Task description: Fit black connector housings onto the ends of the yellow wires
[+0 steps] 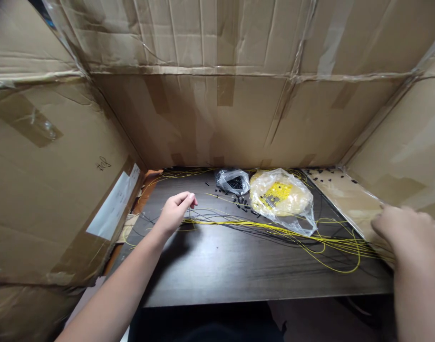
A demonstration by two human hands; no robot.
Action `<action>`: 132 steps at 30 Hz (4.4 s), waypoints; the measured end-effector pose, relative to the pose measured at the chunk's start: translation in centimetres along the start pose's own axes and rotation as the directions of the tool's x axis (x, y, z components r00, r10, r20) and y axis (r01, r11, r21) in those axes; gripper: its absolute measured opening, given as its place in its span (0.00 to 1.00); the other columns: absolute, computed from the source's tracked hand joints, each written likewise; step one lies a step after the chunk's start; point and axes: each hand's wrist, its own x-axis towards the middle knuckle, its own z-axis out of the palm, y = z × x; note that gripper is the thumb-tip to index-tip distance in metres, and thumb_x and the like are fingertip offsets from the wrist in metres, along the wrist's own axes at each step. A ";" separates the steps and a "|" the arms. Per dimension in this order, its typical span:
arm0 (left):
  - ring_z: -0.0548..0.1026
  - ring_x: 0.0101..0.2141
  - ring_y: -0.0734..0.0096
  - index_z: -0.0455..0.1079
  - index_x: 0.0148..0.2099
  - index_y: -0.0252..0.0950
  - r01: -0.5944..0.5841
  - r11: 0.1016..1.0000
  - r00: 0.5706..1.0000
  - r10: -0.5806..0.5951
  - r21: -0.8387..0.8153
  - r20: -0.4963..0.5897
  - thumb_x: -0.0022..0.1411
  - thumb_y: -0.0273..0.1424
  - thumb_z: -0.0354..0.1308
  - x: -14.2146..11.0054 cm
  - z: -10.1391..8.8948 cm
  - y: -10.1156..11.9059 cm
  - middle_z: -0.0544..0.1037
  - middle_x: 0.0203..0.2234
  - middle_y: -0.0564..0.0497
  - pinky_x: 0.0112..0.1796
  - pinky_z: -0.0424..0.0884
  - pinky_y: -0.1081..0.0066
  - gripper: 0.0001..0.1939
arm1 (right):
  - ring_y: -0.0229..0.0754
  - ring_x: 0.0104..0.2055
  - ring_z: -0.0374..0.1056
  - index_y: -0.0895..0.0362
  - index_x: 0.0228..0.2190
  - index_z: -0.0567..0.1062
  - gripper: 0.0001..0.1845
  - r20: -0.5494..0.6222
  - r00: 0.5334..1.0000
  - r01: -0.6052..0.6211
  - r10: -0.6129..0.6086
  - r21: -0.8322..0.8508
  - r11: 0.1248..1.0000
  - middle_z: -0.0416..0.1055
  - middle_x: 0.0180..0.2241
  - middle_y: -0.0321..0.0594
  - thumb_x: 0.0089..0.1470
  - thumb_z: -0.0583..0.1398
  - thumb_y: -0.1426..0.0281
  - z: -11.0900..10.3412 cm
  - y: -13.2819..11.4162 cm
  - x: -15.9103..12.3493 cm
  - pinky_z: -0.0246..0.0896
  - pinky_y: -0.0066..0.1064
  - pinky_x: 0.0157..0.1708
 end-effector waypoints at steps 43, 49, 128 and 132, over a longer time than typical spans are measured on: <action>0.68 0.28 0.74 0.78 0.40 0.37 -0.122 0.989 0.992 0.123 -0.077 0.000 0.61 0.35 0.63 -2.6 3.7 0.7 0.74 0.30 0.50 0.30 0.63 0.73 0.07 | 0.35 0.27 0.55 0.56 0.32 0.66 0.13 0.230 0.603 -0.217 -0.764 0.969 0.120 0.60 0.26 0.33 0.64 0.55 0.61 -4.2 -29.9 -22.6 0.51 0.28 0.28; 0.70 0.32 0.72 0.74 0.37 0.36 -0.132 0.990 0.991 0.131 -0.044 -0.028 0.63 0.36 0.61 -2.7 3.8 0.7 0.74 0.31 0.51 0.34 0.65 0.73 0.08 | 0.35 0.26 0.57 0.57 0.30 0.68 0.13 0.182 0.596 -0.137 -0.782 0.983 0.124 0.63 0.25 0.33 0.64 0.56 0.62 -4.5 -30.2 -23.0 0.53 0.27 0.28; 0.62 0.24 0.83 0.72 0.34 0.32 0.320 0.584 0.945 -0.248 -0.746 0.212 0.54 0.36 0.71 -2.3 3.7 0.8 0.71 0.28 0.54 0.28 0.58 0.77 0.14 | 0.32 0.24 0.57 0.57 0.25 0.66 0.10 0.134 0.343 -0.295 -0.930 0.955 0.029 0.63 0.21 0.31 0.56 0.59 0.72 -5.1 -29.7 -23.8 0.54 0.25 0.28; 0.64 0.23 0.83 0.72 0.33 0.32 0.291 0.591 0.954 -0.241 -0.753 0.180 0.52 0.37 0.72 -2.3 3.6 1.0 0.72 0.27 0.54 0.28 0.59 0.77 0.15 | 0.32 0.24 0.56 0.57 0.23 0.65 0.10 0.090 0.339 -0.245 -0.936 0.969 0.005 0.62 0.21 0.31 0.55 0.58 0.73 -5.2 -29.8 -23.7 0.54 0.24 0.28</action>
